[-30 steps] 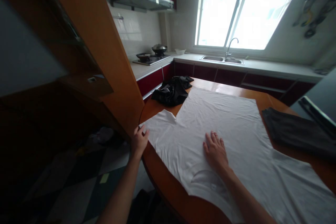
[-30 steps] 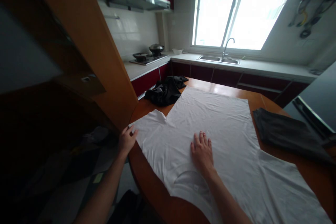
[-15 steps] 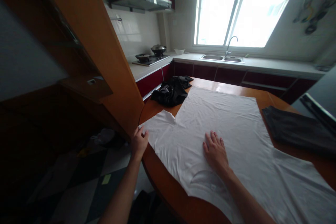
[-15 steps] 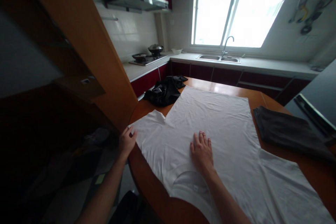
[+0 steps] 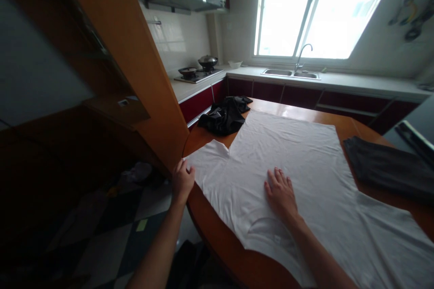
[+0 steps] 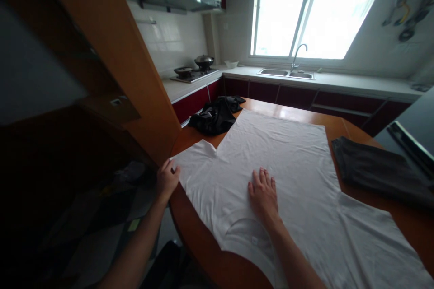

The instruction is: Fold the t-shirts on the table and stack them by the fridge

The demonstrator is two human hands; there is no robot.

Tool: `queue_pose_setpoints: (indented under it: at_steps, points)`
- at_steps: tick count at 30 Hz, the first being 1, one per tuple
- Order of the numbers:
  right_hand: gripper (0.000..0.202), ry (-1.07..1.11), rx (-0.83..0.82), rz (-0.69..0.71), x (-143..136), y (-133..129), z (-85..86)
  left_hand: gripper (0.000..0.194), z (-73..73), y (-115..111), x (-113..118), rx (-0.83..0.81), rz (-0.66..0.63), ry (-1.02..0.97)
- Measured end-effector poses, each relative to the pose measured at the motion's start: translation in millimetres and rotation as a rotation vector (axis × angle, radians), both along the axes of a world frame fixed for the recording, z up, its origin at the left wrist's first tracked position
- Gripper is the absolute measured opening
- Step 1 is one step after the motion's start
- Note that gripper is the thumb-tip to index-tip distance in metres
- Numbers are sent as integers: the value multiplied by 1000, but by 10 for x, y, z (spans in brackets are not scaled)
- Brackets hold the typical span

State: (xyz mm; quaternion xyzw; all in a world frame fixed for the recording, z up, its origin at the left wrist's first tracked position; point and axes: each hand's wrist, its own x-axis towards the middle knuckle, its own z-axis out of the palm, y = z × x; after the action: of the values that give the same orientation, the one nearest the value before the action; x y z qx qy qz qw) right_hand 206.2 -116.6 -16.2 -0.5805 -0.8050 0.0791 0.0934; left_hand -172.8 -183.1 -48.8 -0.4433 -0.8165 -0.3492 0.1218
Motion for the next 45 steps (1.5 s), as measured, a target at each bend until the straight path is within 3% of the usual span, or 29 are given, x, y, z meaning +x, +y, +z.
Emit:
queue_pose_setpoints:
  at_steps: [5,9,14,18,22,25,28,31,34,42,45]
  points:
    - [54,-2,10,-1,5,2,-14,47,163,36,21,16,-51,-4]
    - [54,5,13,-2,8,7,-32,50,498,88,159,101,-155,-38]
    - [54,17,26,2,9,5,-43,54,1008,122,555,135,-335,15]
    - [54,15,17,1,8,-3,-25,52,1222,133,962,148,-526,43]
    - [54,16,17,1,4,-5,-7,55,1160,162,1358,148,-816,49]
    - [54,16,17,-3,2,4,-11,62,988,188,1600,68,-998,38]
    - [55,16,11,2,2,17,-26,63,787,201,1753,-13,-1096,18]
    - [55,17,9,10,6,27,-35,60,630,196,1810,-51,-1120,-30]
    - [55,12,7,6,9,27,-32,59,566,171,1819,-69,-1107,-70]
    - [55,17,10,5,13,15,-20,49,682,56,1843,-115,-1151,-136]
    - [54,15,19,6,17,10,-20,44,688,0,1736,-45,-1045,-181]
